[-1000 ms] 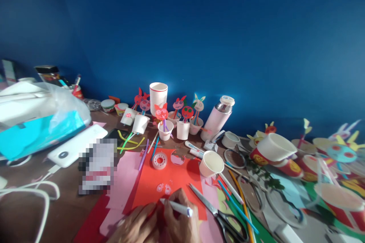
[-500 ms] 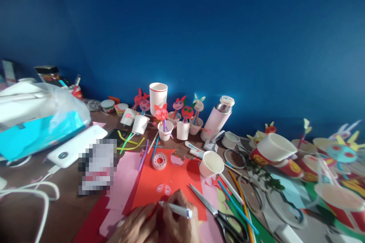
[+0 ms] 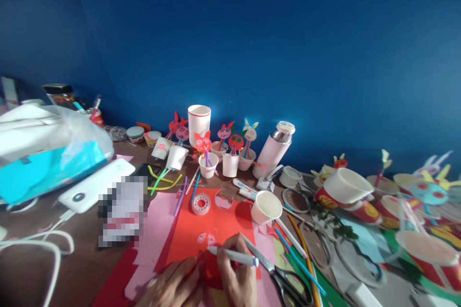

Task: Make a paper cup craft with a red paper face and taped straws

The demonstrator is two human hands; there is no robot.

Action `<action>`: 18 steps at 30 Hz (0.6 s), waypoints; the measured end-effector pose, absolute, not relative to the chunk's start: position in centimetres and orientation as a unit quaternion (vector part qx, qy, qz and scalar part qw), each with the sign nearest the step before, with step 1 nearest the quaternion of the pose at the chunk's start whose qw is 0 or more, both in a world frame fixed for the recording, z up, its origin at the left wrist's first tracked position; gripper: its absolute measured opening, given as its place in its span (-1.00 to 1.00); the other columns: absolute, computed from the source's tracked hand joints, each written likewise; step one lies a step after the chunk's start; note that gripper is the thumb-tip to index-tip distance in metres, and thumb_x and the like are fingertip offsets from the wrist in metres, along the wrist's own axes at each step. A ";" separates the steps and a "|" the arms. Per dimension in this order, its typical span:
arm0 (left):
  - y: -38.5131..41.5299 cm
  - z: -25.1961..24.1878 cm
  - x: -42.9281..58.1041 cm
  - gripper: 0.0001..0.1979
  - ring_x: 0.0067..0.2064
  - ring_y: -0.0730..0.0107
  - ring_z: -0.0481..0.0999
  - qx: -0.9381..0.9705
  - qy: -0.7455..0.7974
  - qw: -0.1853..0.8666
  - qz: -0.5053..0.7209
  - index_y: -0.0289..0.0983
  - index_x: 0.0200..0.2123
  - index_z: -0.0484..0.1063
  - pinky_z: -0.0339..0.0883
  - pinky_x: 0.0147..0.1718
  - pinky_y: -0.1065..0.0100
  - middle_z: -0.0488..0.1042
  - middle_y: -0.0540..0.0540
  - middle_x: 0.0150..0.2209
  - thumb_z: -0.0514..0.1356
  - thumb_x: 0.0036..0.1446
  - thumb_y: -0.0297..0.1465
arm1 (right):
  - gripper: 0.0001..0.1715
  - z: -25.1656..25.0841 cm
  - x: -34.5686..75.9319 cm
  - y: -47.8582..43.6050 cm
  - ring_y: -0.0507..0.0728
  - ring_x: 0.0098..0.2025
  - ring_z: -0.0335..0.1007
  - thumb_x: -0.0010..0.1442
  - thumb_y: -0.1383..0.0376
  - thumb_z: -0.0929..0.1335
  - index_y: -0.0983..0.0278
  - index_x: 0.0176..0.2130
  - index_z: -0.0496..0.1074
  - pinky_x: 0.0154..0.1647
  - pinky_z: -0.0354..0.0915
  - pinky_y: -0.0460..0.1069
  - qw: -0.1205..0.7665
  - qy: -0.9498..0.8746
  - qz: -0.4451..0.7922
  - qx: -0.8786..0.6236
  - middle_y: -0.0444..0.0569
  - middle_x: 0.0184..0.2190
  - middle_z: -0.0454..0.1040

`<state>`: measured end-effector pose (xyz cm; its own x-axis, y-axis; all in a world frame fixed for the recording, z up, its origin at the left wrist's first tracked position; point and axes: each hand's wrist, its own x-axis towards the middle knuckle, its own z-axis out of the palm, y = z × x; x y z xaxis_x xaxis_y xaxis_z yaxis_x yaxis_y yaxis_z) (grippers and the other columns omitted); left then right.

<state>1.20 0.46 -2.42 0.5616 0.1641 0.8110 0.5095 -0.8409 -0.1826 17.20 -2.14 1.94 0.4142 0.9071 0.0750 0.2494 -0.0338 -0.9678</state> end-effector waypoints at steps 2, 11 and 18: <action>0.5 -2.3 1.1 -0.83 -0.19 0.23 0.43 -0.864 -0.197 0.204 -0.416 -0.23 -0.38 0.41 0.20 -0.15 0.22 0.48 -0.08 -0.27 0.02 0.12 -0.48 | -0.70 2.5 17.8 -2.0 0.02 -0.59 0.14 0.12 0.13 0.28 0.20 -0.55 0.18 -0.59 0.15 -0.10 0.542 -0.423 0.324 -0.650 -0.22 -0.65 0.19; 0.4 -2.2 0.8 -0.85 -0.17 0.23 0.42 -0.881 -0.195 0.201 -0.382 -0.21 -0.33 0.39 0.20 -0.21 0.25 0.47 -0.06 -0.24 0.03 0.14 -0.46 | -0.77 3.4 17.5 -2.2 0.07 -0.52 0.25 0.16 0.15 0.26 0.21 -0.47 0.24 -0.51 0.27 -0.07 0.557 -0.431 0.339 -0.624 -0.17 -0.59 0.29; 0.4 -1.6 0.8 -0.80 -0.17 0.26 0.42 -0.887 -0.194 0.193 -0.372 -0.22 -0.41 0.38 0.18 -0.19 0.27 0.48 -0.04 -0.31 -0.01 0.18 -0.45 | -0.81 2.5 17.0 -2.3 0.06 -0.55 0.30 0.16 0.18 0.26 0.17 -0.46 0.24 -0.53 0.27 -0.08 0.488 -0.540 0.265 -0.632 -0.20 -0.59 0.35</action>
